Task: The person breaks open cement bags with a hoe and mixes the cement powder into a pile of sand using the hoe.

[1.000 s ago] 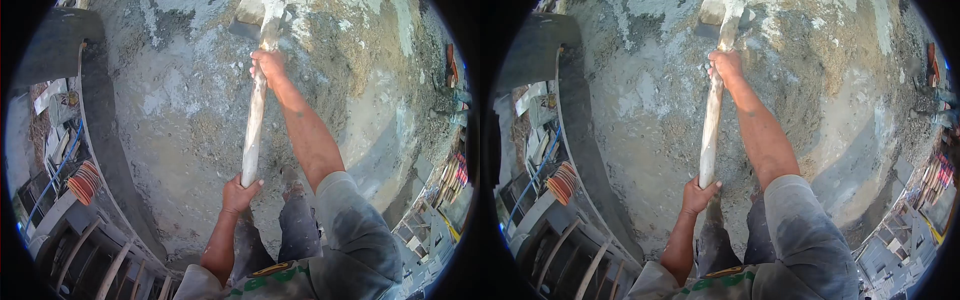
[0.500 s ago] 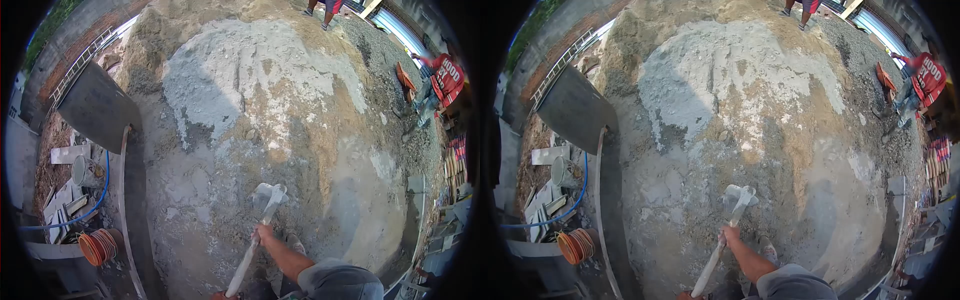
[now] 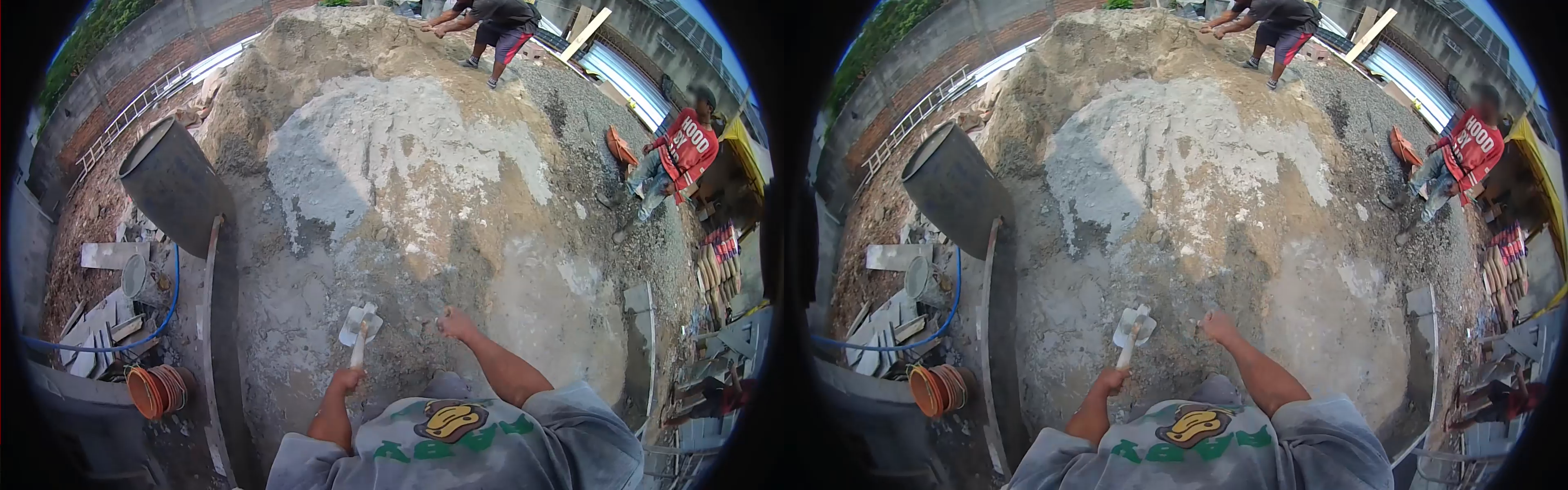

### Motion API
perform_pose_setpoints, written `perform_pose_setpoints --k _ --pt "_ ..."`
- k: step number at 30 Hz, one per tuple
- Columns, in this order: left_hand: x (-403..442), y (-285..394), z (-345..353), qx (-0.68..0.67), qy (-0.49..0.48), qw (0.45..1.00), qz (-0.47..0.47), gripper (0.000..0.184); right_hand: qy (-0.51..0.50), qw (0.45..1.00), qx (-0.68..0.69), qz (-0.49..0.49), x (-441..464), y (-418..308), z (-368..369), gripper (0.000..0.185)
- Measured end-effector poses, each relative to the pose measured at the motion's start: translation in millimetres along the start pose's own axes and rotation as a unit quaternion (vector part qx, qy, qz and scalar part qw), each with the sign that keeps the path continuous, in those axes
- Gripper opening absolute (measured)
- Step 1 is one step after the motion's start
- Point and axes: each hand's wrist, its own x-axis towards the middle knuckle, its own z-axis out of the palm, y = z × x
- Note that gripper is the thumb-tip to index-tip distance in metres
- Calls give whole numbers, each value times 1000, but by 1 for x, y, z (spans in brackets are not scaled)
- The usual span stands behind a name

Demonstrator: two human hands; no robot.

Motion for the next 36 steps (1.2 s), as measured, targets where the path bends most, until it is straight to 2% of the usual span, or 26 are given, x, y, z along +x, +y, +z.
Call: perform_pose_setpoints --k 2,4,6,8,9,10,13,16,19,21,23,25,32,35,36 --pt "101 -44 10 17 -27 999 1 25 37 992 -108 43 -45 17 -40 18" --pt "-10 34 9 -161 -69 982 -78 18 39 986 82 141 -68 94 -62 16" --pt "-12 29 12 -220 -73 968 -93 18 161 935 194 249 -132 83 -77 12" --pt "-11 22 13 -251 -74 960 -104 18 138 910 219 325 -158 140 -85 14" --pt "-9 20 12 -254 -76 958 -110 18 168 897 226 342 -173 158 -82 12" --pt "-7 18 12 -255 -78 957 -116 18 197 882 233 358 -187 173 -77 11" --pt "-4 9 13 -217 -53 971 -88 16 176 865 220 414 -217 197 -56 10" --pt "1 -7 6 -239 -84 963 -91 19 132 879 211 408 -231 173 -39 11" --pt "-3 -21 1 -216 -102 968 -79 18 106 906 197 359 -228 150 -34 13" --pt "-24 -17 -2 -225 -105 965 -83 19 134 917 184 327 -227 133 -34 19" --pt "-43 -13 -1 -221 -64 970 -82 20 132 940 126 288 -226 124 -38 20" --pt "-53 -18 0 -198 -45 976 -78 21 138 941 139 275 -224 128 -37 21" --pt "-69 -42 -4 -115 -49 989 -85 23 97 933 126 324 -227 139 -19 21" --pt "-56 -73 -2 -60 -72 992 -89 23 82 932 130 329 -225 142 -11 21" --pt "-54 -82 0 -52 -48 994 -88 25 75 933 130 326 -223 141 -10 21"
